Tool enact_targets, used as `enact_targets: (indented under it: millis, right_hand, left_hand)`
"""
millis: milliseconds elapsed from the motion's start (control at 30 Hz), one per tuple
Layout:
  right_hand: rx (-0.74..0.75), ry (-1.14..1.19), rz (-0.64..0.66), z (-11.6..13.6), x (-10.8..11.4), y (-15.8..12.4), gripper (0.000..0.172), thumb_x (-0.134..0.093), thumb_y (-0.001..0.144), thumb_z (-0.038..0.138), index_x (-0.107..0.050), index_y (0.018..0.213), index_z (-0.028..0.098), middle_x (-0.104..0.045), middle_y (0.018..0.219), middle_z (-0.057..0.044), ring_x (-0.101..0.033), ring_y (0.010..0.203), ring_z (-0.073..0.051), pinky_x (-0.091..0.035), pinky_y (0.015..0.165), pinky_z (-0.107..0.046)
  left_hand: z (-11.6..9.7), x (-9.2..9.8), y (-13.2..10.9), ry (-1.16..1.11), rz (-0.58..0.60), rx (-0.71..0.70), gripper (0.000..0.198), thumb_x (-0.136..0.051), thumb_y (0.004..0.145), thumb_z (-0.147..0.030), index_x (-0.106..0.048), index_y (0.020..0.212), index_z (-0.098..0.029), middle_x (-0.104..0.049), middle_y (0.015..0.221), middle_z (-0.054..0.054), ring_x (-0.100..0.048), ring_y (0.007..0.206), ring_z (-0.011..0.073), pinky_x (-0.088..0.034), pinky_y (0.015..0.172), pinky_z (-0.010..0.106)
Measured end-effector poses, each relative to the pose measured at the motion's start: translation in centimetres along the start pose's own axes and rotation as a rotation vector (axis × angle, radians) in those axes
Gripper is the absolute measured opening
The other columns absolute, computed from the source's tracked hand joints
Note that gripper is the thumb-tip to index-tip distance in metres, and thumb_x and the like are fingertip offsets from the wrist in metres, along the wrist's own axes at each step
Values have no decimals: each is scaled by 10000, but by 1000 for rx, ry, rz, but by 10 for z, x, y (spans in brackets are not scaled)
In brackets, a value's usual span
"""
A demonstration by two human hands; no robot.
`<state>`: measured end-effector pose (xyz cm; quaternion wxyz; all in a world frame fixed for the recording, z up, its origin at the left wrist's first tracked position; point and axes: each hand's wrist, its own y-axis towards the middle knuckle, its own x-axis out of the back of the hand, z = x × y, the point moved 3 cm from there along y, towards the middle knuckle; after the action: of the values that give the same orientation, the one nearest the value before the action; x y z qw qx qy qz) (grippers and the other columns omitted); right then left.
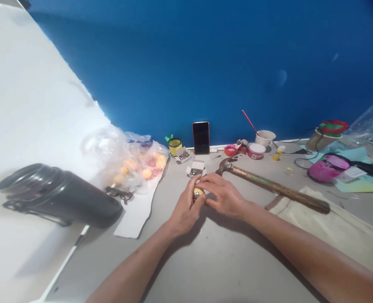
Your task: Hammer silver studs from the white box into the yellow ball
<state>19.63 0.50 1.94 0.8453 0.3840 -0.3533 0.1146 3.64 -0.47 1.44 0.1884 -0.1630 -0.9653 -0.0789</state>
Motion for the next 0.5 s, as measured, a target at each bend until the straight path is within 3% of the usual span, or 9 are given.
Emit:
enact_targets:
  millis: [167, 233, 433, 500]
  right_hand:
    - [-2, -23, 16, 2, 0, -1, 324, -688, 900, 193, -711, 1218, 255, -707, 1138, -100, -627, 1050, -254, -539, 803, -358]
    - [25, -3, -2, 4, 1, -1, 276, -661, 928, 197, -717, 1193, 251, -714, 1104, -92, -626, 1018, -246, -529, 798, -357]
    - [110, 59, -2, 6, 5, 2, 253, -581, 1003, 268, -697, 1226, 241, -710, 1081, -102, -615, 969, -238, -529, 849, -384]
    - [137, 50, 0, 8, 7, 2, 252, -563, 1016, 281, -694, 1224, 229, -708, 1081, -110, -611, 971, -238, -533, 850, -381]
  left_hand:
    - [-1, 0, -2, -56, 23, 74, 651, -523, 986, -347, -312, 1589, -222, -632, 890, 17, -521, 652, 153, -467, 640, 280]
    - [-3, 0, -2, -84, 37, 88, 670, -525, 983, -340, -286, 1598, -225, -602, 831, -3, -493, 616, 147, -445, 602, 270]
    - [-10, 4, -3, -55, 32, 1, 642, -557, 967, -341, -361, 1568, -226, -658, 1169, 85, -611, 869, 195, -508, 839, 336]
    - [-10, 5, -3, -61, 37, -16, 646, -563, 964, -345, -369, 1568, -221, -659, 1183, 92, -619, 893, 203, -513, 858, 344]
